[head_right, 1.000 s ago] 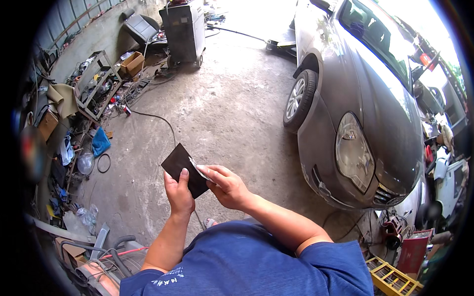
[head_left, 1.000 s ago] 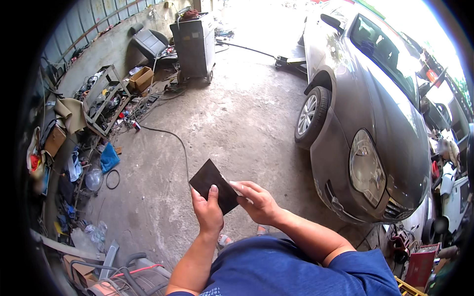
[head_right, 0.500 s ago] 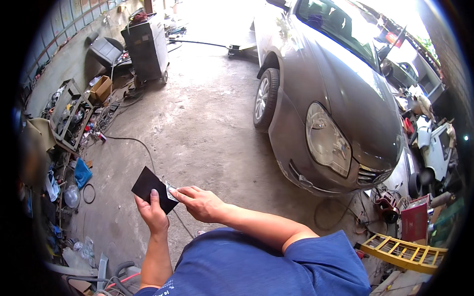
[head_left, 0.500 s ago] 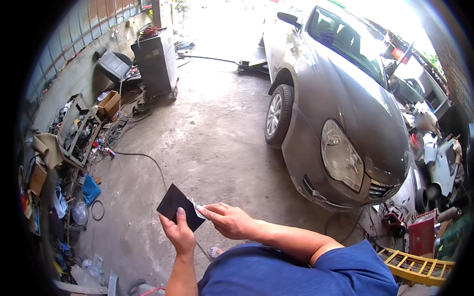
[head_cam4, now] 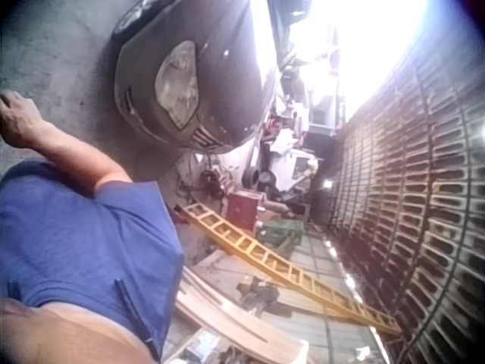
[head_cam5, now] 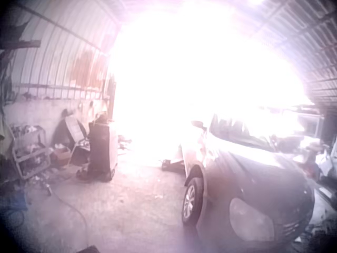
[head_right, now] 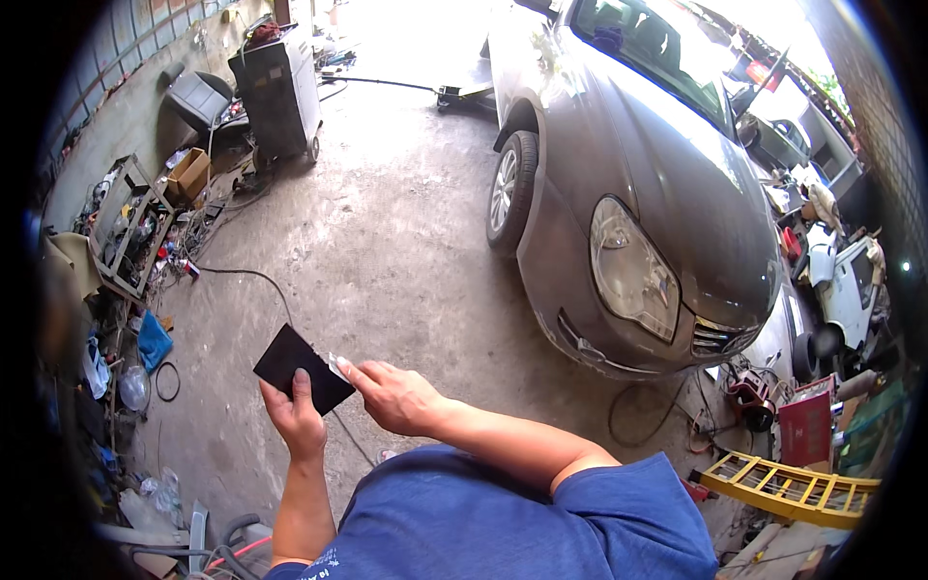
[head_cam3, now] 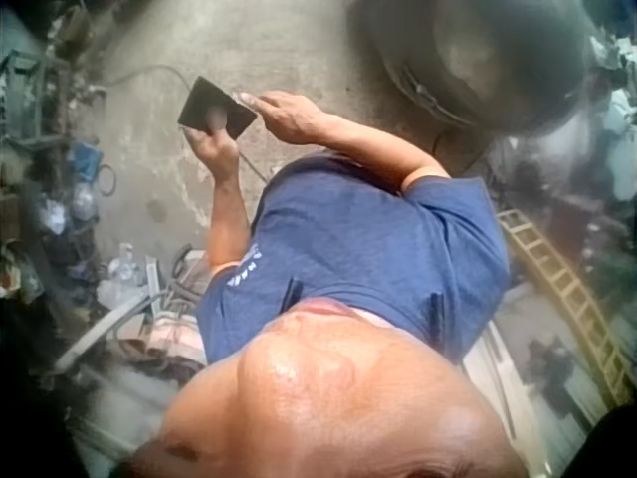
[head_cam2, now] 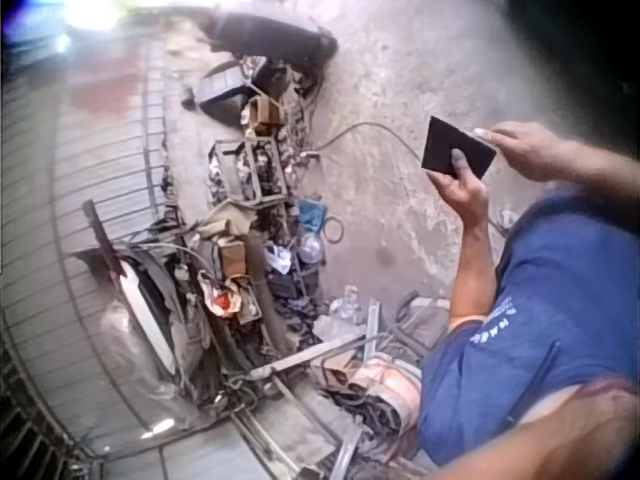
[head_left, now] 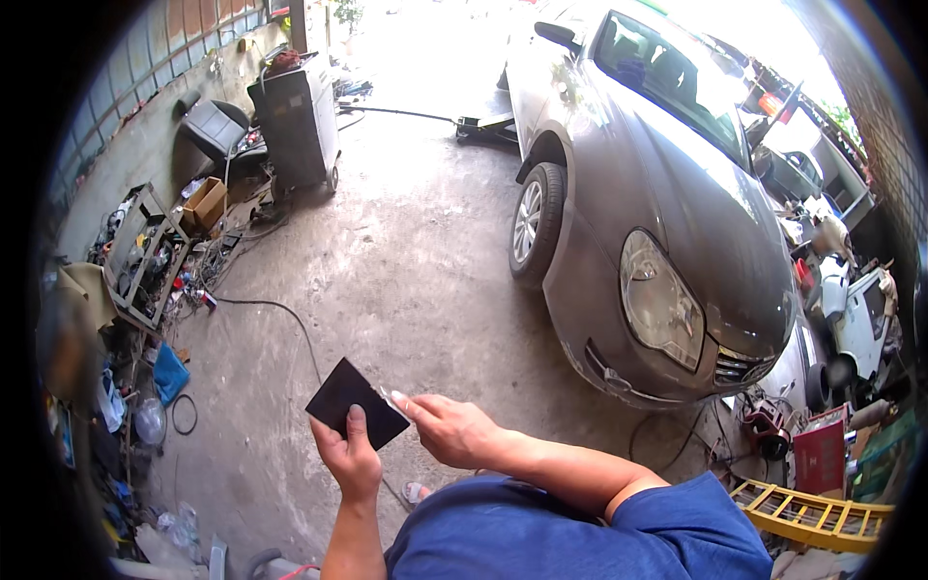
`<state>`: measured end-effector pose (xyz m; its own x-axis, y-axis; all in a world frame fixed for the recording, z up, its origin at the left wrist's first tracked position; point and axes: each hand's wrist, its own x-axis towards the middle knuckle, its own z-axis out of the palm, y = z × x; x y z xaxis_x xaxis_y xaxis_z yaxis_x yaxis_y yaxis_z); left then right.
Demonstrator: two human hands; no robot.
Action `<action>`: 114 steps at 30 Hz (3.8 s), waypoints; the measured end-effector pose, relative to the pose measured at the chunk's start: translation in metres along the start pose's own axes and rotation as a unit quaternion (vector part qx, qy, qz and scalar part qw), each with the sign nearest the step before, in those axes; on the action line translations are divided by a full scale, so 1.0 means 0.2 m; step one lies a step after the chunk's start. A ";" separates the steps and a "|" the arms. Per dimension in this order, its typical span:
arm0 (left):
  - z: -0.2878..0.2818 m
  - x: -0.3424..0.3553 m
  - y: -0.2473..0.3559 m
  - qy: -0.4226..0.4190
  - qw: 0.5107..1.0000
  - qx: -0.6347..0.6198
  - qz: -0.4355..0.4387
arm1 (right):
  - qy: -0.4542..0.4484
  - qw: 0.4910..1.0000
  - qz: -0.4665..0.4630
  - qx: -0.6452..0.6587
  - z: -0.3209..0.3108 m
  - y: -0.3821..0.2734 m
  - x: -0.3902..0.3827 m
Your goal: The person applies a beige body filler to the side and front bumper of a gray car using a metal spreader. They smooth the filler over the surface and then clean the spreader with a sanding block.
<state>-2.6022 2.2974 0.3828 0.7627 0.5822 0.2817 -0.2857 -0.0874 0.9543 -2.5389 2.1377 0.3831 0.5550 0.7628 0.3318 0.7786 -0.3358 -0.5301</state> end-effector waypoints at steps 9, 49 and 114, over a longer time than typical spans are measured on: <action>-0.02 0.04 0.00 0.020 0.998 -0.048 -0.018 | -0.129 0.989 0.036 -0.055 0.06 0.05 -0.06; -0.48 0.09 -0.16 0.015 0.957 -0.170 -0.234 | -0.080 0.927 0.320 0.177 -0.04 0.14 0.15; 0.47 -0.10 -0.49 -0.741 0.640 0.065 -0.195 | 0.436 0.640 0.620 0.126 0.38 -0.59 -1.06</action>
<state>-2.5355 2.2182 0.2939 0.5015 -0.8163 -0.2867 0.0705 -0.2918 0.9539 -2.7708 2.0573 0.3158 0.7384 -0.6388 -0.2161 -0.4308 -0.2002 -0.8800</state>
